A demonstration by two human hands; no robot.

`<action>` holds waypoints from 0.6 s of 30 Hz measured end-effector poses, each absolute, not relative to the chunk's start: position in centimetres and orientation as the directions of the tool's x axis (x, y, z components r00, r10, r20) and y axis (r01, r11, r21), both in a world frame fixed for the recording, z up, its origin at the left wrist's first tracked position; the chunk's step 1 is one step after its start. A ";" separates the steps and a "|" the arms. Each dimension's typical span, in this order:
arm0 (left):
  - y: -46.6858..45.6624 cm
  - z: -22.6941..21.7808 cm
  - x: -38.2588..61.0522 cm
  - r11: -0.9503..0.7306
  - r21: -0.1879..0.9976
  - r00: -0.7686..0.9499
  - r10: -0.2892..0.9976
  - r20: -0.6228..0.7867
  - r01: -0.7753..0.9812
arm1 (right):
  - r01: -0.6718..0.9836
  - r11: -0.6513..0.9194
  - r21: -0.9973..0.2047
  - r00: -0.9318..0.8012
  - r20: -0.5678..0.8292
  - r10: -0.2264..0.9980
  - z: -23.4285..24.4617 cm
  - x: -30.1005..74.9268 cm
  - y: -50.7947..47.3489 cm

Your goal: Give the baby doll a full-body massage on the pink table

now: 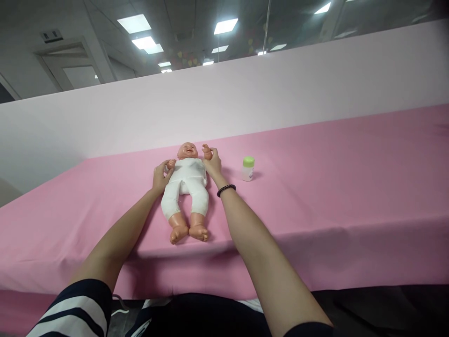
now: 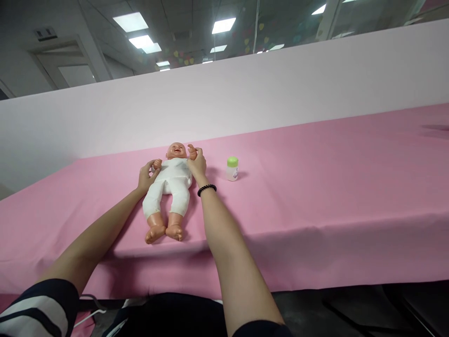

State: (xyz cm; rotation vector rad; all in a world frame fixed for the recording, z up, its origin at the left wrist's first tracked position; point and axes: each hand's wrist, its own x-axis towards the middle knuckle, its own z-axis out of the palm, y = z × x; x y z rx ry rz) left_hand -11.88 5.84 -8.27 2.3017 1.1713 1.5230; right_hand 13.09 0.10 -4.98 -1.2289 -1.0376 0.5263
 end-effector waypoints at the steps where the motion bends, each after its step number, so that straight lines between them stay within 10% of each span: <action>1: 5.8 -8.2 -11.9 -0.691 0.504 0.191 0.667 0.720 0.518 | 0.192 0.302 -0.934 0.458 0.358 0.814 -5.1 13.0 0.2; 13: 5.8 -8.1 -11.7 -0.689 0.542 0.189 0.685 0.703 0.482 | 0.099 0.393 -0.914 0.455 0.393 0.799 -6.1 12.3 1.8; 18: 6.2 -8.4 -11.6 -0.612 0.699 -0.077 0.730 0.679 0.370 | 0.100 0.402 -0.910 0.546 0.388 0.742 -5.1 12.6 1.0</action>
